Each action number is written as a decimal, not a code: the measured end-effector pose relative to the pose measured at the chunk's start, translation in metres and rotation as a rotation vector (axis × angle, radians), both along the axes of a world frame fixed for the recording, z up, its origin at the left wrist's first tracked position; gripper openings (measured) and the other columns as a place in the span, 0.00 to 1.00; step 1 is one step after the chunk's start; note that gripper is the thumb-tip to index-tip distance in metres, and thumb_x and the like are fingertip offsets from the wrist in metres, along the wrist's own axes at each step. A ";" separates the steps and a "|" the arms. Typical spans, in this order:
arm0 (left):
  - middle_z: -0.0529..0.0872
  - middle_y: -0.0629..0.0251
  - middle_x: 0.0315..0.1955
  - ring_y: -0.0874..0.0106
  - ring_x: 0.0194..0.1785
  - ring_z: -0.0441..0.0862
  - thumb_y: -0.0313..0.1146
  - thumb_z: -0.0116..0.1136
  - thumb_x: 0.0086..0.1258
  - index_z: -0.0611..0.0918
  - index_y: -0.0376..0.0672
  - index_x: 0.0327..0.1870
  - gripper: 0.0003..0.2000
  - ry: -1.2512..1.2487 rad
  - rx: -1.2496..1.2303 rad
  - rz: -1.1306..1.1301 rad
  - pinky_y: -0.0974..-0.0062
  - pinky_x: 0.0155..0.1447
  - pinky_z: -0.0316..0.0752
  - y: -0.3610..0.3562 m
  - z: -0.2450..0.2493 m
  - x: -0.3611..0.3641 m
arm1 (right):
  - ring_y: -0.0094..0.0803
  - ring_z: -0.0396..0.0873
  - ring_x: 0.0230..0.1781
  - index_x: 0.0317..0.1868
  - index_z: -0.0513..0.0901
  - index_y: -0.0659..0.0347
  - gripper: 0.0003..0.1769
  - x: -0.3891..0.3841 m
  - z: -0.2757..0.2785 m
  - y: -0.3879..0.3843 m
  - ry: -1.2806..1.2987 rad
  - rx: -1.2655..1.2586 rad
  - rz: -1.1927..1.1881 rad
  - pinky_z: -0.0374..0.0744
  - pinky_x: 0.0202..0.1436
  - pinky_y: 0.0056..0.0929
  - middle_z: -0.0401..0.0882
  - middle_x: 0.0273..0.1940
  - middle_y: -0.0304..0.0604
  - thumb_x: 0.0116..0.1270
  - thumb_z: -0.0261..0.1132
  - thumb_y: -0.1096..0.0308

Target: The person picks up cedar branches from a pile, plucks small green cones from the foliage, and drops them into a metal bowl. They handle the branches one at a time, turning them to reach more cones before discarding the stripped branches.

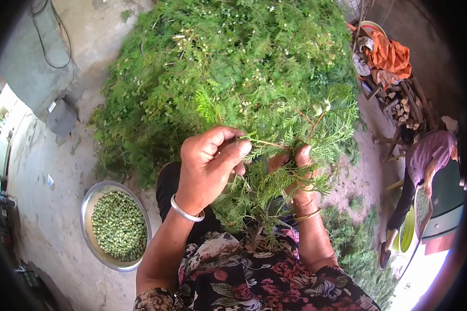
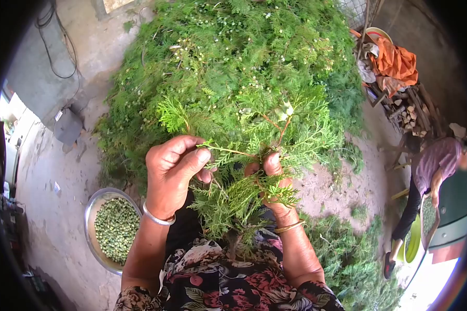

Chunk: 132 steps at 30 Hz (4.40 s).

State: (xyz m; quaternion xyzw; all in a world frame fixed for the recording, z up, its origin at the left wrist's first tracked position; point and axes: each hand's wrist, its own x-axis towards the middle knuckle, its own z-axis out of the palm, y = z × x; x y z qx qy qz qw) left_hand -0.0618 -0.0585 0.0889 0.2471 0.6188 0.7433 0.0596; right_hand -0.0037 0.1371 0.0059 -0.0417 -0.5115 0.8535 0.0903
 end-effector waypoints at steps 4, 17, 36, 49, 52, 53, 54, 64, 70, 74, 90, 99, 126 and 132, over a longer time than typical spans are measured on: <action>0.82 0.63 0.23 0.79 0.21 0.77 0.27 0.56 0.67 0.79 0.29 0.37 0.07 0.004 0.071 0.083 0.83 0.25 0.73 -0.001 0.002 0.007 | 0.24 0.71 0.28 0.36 0.80 0.59 0.33 0.006 0.004 -0.001 -0.032 0.183 0.051 0.68 0.33 0.22 0.77 0.30 0.36 0.62 0.55 0.32; 0.82 0.51 0.31 0.72 0.28 0.81 0.20 0.48 0.66 0.76 0.29 0.40 0.06 -0.019 0.222 -0.037 0.80 0.23 0.77 -0.011 0.040 0.018 | 0.31 0.65 0.18 0.22 0.71 0.61 0.40 0.008 0.004 -0.009 0.046 0.108 0.033 0.66 0.26 0.32 0.66 0.16 0.38 0.51 0.56 0.24; 0.78 0.65 0.24 0.80 0.22 0.72 0.24 0.56 0.64 0.78 0.30 0.31 0.05 -0.562 0.237 -0.441 0.80 0.22 0.69 0.023 0.006 -0.007 | 0.32 0.68 0.19 0.27 0.76 0.61 0.36 0.026 0.007 -0.005 -0.023 0.163 -0.111 0.65 0.23 0.33 0.74 0.21 0.42 0.54 0.59 0.29; 0.81 0.61 0.21 0.80 0.18 0.73 0.32 0.58 0.67 0.80 0.35 0.34 0.08 -0.320 0.425 0.146 0.87 0.16 0.61 -0.021 0.028 -0.032 | 0.25 0.74 0.30 0.40 0.80 0.59 0.25 0.024 -0.003 0.018 -0.030 0.003 0.019 0.72 0.35 0.25 0.79 0.32 0.38 0.61 0.64 0.43; 0.79 0.58 0.22 0.77 0.18 0.72 0.41 0.55 0.70 0.78 0.36 0.33 0.14 -0.445 0.522 -0.064 0.87 0.14 0.61 -0.026 0.023 -0.030 | 0.28 0.68 0.26 0.27 0.75 0.61 0.31 0.017 0.025 -0.007 -0.123 0.283 -0.122 0.65 0.32 0.28 0.72 0.25 0.39 0.65 0.54 0.37; 0.77 0.58 0.23 0.77 0.19 0.72 0.45 0.51 0.72 0.77 0.36 0.34 0.17 -0.526 0.539 -0.169 0.87 0.14 0.61 -0.027 0.020 -0.027 | 0.28 0.70 0.29 0.30 0.77 0.61 0.31 0.016 0.028 -0.012 -0.195 0.265 -0.187 0.67 0.34 0.27 0.74 0.27 0.39 0.65 0.54 0.36; 0.78 0.58 0.23 0.77 0.19 0.72 0.48 0.49 0.72 0.77 0.37 0.33 0.20 -0.518 0.487 -0.182 0.87 0.14 0.61 -0.024 0.017 -0.023 | 0.27 0.71 0.29 0.31 0.78 0.61 0.31 0.014 0.021 -0.009 -0.178 0.381 -0.160 0.67 0.33 0.26 0.75 0.27 0.39 0.64 0.55 0.36; 0.81 0.57 0.29 0.77 0.25 0.76 0.36 0.56 0.69 0.78 0.35 0.43 0.12 -0.383 0.346 -0.079 0.89 0.20 0.63 0.007 0.033 -0.004 | 0.25 0.72 0.25 0.31 0.80 0.62 0.29 -0.002 0.016 -0.019 -0.257 0.481 -0.133 0.69 0.30 0.23 0.75 0.25 0.38 0.64 0.58 0.39; 0.80 0.56 0.29 0.75 0.25 0.75 0.39 0.54 0.71 0.76 0.38 0.44 0.12 -0.477 0.325 -0.214 0.89 0.19 0.61 0.016 0.035 -0.012 | 0.25 0.75 0.32 0.39 0.81 0.61 0.25 -0.004 0.041 -0.039 -0.192 0.485 -0.129 0.74 0.37 0.25 0.79 0.31 0.36 0.65 0.61 0.45; 0.79 0.54 0.28 0.75 0.24 0.74 0.39 0.51 0.72 0.75 0.40 0.42 0.11 -0.586 0.386 -0.357 0.88 0.18 0.60 0.012 0.030 -0.026 | 0.26 0.76 0.43 0.48 0.81 0.61 0.26 -0.001 0.049 -0.035 -0.226 0.515 -0.034 0.74 0.48 0.28 0.81 0.40 0.38 0.65 0.62 0.46; 0.80 0.55 0.28 0.76 0.19 0.73 0.28 0.53 0.68 0.78 0.35 0.42 0.07 -0.482 0.675 -0.240 0.86 0.14 0.61 -0.049 0.055 -0.056 | 0.24 0.71 0.27 0.29 0.81 0.59 0.26 0.006 0.028 -0.009 -0.260 0.156 -0.159 0.66 0.31 0.23 0.76 0.26 0.36 0.59 0.64 0.40; 0.78 0.63 0.22 0.81 0.18 0.69 0.23 0.57 0.64 0.76 0.31 0.44 0.09 -0.136 0.110 0.081 0.87 0.18 0.57 0.026 -0.004 0.015 | 0.24 0.78 0.37 0.39 0.83 0.63 0.20 0.008 0.038 -0.015 -0.147 0.456 -0.181 0.76 0.48 0.27 0.83 0.34 0.37 0.53 0.75 0.56; 0.78 0.36 0.33 0.68 0.19 0.75 0.35 0.51 0.69 0.72 0.29 0.46 0.15 -0.698 0.708 -0.538 0.82 0.19 0.68 0.031 0.015 0.028 | 0.14 0.72 0.27 0.28 0.82 0.65 0.03 -0.020 0.031 -0.006 -0.025 0.419 -0.190 0.74 0.28 0.21 0.80 0.26 0.31 0.56 0.68 0.74; 0.84 0.59 0.27 0.78 0.23 0.77 0.20 0.64 0.57 0.80 0.31 0.32 0.05 -0.370 0.079 -0.568 0.85 0.26 0.69 0.044 0.015 0.060 | 0.16 0.66 0.25 0.26 0.77 0.66 0.04 -0.020 0.023 -0.008 0.002 0.595 -0.379 0.69 0.26 0.24 0.73 0.20 0.33 0.54 0.64 0.76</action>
